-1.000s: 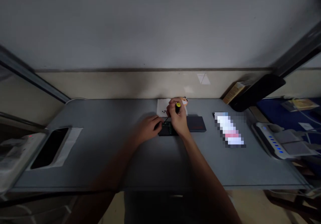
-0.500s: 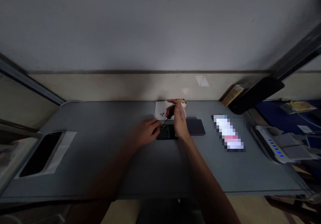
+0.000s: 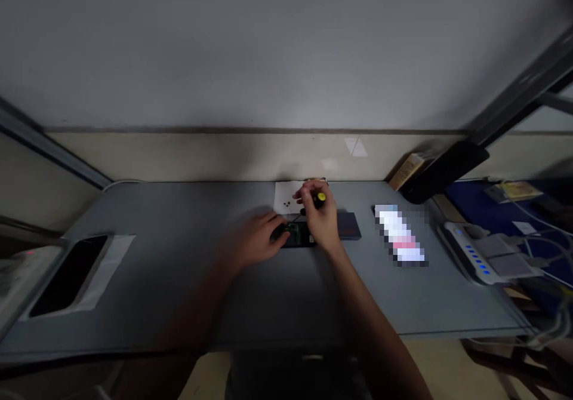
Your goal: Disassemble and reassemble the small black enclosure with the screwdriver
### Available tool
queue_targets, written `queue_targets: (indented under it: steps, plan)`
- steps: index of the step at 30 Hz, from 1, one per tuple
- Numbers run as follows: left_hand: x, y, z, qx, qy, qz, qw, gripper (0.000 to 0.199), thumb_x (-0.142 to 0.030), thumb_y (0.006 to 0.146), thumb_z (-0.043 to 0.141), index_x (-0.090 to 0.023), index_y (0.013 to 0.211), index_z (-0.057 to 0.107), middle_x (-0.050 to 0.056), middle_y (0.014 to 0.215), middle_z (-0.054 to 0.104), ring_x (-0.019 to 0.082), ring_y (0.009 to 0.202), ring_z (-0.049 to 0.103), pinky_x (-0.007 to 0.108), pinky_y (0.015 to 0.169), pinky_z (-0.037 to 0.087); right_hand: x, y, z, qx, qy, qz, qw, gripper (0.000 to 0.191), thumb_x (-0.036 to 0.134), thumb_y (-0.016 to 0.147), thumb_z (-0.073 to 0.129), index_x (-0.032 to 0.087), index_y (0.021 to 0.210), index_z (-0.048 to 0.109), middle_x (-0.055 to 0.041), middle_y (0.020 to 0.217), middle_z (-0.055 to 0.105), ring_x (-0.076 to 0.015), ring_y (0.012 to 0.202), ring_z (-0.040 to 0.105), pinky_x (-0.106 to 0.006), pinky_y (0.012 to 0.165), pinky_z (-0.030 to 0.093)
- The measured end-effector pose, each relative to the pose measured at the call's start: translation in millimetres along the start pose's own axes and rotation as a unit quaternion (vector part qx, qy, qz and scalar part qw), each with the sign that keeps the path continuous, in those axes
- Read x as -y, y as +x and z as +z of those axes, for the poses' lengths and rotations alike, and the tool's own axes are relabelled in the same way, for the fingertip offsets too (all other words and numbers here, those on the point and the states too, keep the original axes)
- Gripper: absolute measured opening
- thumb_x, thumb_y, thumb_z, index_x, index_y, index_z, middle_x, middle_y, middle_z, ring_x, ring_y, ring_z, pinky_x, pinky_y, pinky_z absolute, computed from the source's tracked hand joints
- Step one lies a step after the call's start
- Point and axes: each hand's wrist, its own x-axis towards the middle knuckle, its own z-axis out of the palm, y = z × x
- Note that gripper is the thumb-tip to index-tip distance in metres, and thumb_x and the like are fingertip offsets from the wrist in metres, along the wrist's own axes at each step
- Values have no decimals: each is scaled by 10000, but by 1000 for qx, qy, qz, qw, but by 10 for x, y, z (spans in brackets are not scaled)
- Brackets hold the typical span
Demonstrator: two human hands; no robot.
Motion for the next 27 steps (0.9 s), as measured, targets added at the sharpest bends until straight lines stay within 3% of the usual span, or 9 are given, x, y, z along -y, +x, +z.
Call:
queue_targets:
  steps: [2, 6, 8, 10, 12, 14, 21, 24, 27]
  plan:
    - [5, 6, -14, 13, -16, -17, 1000, 190, -337, 1014, 543, -212, 1029, 684, 86, 1064, 726, 273, 1024, 694, 442, 956, 552, 184, -17, -156, 1, -26, -32, 999, 223, 484, 996, 596, 261, 1007, 587, 23, 800, 641, -132, 661, 617, -297, 655, 528]
    - [62, -17, -39, 33, -84, -43, 995, 253, -388, 1016, 554, -239, 1178, 679, 80, 1194, 719, 271, 1153, 674, 436, 1038, 530, 469, -37, -694, 27, -270, -84, 959, 183, 409, 1010, 596, 242, 1008, 671, -26, 903, 715, -177, 804, 686, -327, 754, 549]
    - [96, -45, -52, 51, -120, -51, 990, 514, -426, 916, 711, -266, 1390, 595, 96, 1369, 665, 306, 1291, 618, 449, 1085, 513, 506, -38, -951, 150, -416, -52, 895, 215, 423, 955, 682, 249, 1078, 715, -64, 1104, 750, -216, 865, 722, -348, 766, 560]
    - [125, -70, -59, 69, -141, -51, 986, 818, -406, 804, 826, -295, 1535, 475, 109, 1503, 584, 348, 1394, 546, 480, 1132, 486, 500, -38, -1132, 240, -541, 9, 806, 511, 446, 849, 805, 261, 1307, 673, -120, 1441, 650, -233, 830, 743, -362, 730, 570]
    - [151, -83, -59, 80, -158, -43, 983, 893, -359, 781, 835, -322, 1577, 430, 103, 1560, 542, 363, 1445, 501, 506, 1168, 456, 486, -36, -1234, 303, -606, 55, 733, 641, 400, 838, 817, 248, 1427, 615, -149, 1541, 578, -261, 879, 767, -363, 753, 578]
    - [174, -81, -57, 80, -188, -45, 978, 876, -322, 786, 815, -323, 1577, 440, 100, 1578, 533, 360, 1459, 493, 506, 1173, 458, 487, -15, -1281, 344, -628, 77, 694, 617, 362, 876, 775, 231, 1455, 606, -152, 1524, 598, -291, 983, 774, -358, 806, 578]
    - [179, -53, -77, 74, -269, -84, 957, 860, -248, 743, 816, -266, 1545, 506, 96, 1481, 635, 301, 1207, 688, 393, 955, 606, 572, 237, -1146, 398, -562, 121, 714, 482, 546, 984, 598, 246, 1340, 726, -113, 1266, 780, -324, 1119, 751, -389, 922, 561]
    - [139, -42, -76, 60, -266, -90, 958, 811, -211, 717, 820, -226, 1488, 569, 99, 1451, 660, 303, 1179, 699, 390, 955, 604, 576, 206, -988, 428, -541, 103, 717, 459, 506, 957, 666, 266, 1343, 726, -96, 1347, 749, -330, 1176, 736, -389, 957, 556]
    - [84, -36, -71, 60, -236, -101, 965, 813, -198, 707, 829, -218, 1481, 580, 112, 1405, 689, 297, 1126, 722, 396, 928, 615, 542, 25, -868, 427, -584, 58, 688, 517, 406, 934, 725, 255, 1425, 669, -126, 1460, 671, -351, 1148, 750, -398, 934, 570]
